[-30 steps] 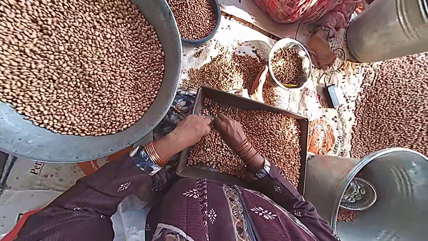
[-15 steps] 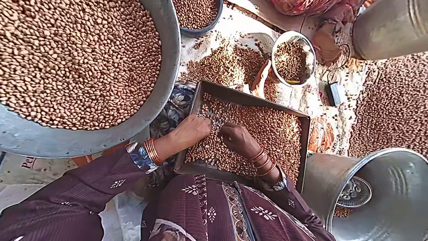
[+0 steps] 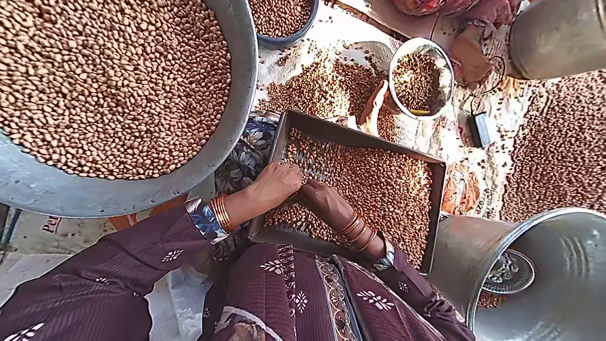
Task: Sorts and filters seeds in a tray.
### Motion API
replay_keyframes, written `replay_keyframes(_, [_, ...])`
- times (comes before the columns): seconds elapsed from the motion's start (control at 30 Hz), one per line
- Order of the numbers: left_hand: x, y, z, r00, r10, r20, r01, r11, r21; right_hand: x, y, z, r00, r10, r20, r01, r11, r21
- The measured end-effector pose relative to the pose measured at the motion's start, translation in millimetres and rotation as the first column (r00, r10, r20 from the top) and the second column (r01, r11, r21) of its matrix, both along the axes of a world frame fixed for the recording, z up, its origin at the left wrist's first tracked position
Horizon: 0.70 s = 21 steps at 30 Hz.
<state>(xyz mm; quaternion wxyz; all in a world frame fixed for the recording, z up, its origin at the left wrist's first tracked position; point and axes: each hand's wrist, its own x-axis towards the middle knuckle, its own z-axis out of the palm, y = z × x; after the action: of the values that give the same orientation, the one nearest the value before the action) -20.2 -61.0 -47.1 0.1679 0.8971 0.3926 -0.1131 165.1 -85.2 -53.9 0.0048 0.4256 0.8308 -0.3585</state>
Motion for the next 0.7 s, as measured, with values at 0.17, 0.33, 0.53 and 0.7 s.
replay_keyframes(0.17, [0, 8, 2, 0.982, 0.115, 0.153, -0.094, 0.986, -0.135, 45, 21, 17, 0.966, -0.259, -0.007, 0.259, 0.966, -0.011])
replay_keyframes(0.33, [6, 23, 39, 0.647, 0.628, 0.432, -0.206, 0.69, -0.694, 43, 10, 43, 0.947, -0.281, -0.154, 0.311, 0.92, 0.239])
replay_keyframes(0.53, [27, 5, 0, 0.33, 0.939, 0.099, 0.049, 0.088, -0.995, 36, -2, 53, 0.946, -0.18, -0.268, 0.253, 0.929, 0.268])
replay_keyframes(0.7, [20, -2, -1, 0.73, 0.655, 0.197, -0.17, 0.453, -0.875, 75, -32, 44, 0.997, -0.065, 0.043, 0.067, 0.997, -0.041])
